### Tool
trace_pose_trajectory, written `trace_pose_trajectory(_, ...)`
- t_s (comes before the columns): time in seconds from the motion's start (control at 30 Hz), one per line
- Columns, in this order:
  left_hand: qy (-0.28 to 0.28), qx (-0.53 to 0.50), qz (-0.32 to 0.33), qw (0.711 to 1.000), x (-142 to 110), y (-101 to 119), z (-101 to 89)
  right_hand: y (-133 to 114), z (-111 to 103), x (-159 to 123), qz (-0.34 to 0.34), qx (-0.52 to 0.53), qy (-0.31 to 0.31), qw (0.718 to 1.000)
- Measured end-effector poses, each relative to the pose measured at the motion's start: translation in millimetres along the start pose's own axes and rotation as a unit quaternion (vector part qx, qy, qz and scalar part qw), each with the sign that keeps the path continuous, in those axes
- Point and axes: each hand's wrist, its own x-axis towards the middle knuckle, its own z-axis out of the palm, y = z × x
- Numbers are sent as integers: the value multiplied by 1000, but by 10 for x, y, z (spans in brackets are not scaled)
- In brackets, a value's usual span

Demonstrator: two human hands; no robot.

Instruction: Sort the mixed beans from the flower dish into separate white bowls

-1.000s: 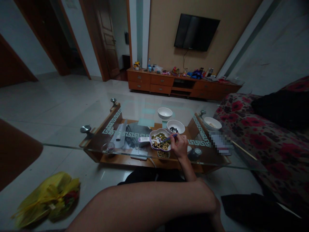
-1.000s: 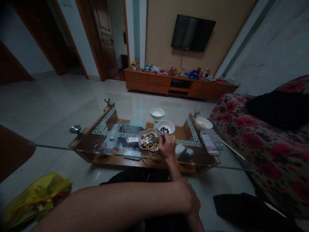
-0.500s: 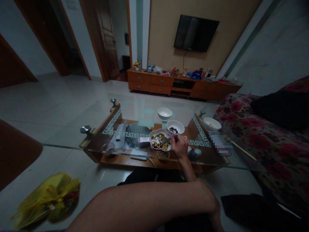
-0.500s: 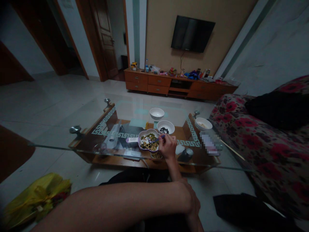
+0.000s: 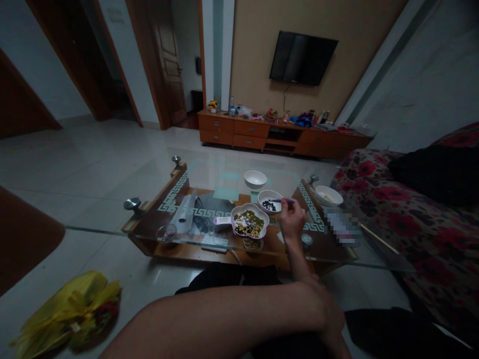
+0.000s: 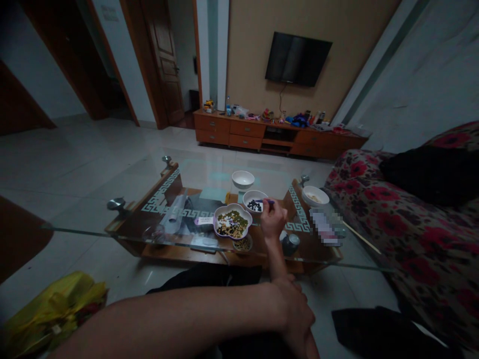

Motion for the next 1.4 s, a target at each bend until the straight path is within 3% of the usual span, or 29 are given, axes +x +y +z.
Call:
trace_pose_trajectory(0.03, -58, 27, 17, 998, -84, 11, -132, 38, 3, 53, 6, 4, -19, 1000)
trace_pose_trajectory(0.1, -103, 111, 75, 986, -293, 60, -379, 106, -10, 139, 23, 35, -37, 998)
trace_pose_trajectory(0.27, 25, 138, 145, 979, -820, 103, -705, 316, -269, 440, 49, 117, 14, 992)
trace_pose_trajectory(0.33, 70, 134, 137, 979, -980, 37, -726, 505, -536, 653, 48, 89, -6, 995)
trace_pose_trajectory(0.43, 85, 113, 99, 985, -1196, -88, -717, 929, -1140, 970, 71, -41, -111, 991)
trace_pose_trajectory(0.53, 86, 88, 67, 990, -1399, -154, -701, 1384, -1801, 1136, 186, -183, -206, 943)
trace_pose_trajectory(0.6, 95, 78, 57, 991, -1503, -151, -689, 1600, -2127, 1141, 228, -191, -238, 925)
trace_pose_trajectory(0.67, 95, 77, 54, 991, -1562, -121, -678, 1706, -2301, 1091, 237, -163, -285, 914)
trace_pose_trajectory(0.8, 79, 87, 49, 992, -1559, -43, -669, 1711, -2266, 992, 225, -124, -330, 908)
trace_pose_trajectory(1.03, 44, 89, 31, 995, -1533, 44, -719, 1840, -1991, 1073, 248, -99, -307, 914)
trace_pose_trajectory(1.4, 41, 54, 10, 998, -1530, 26, -686, 1892, -1987, 1072, 254, -71, -325, 908)
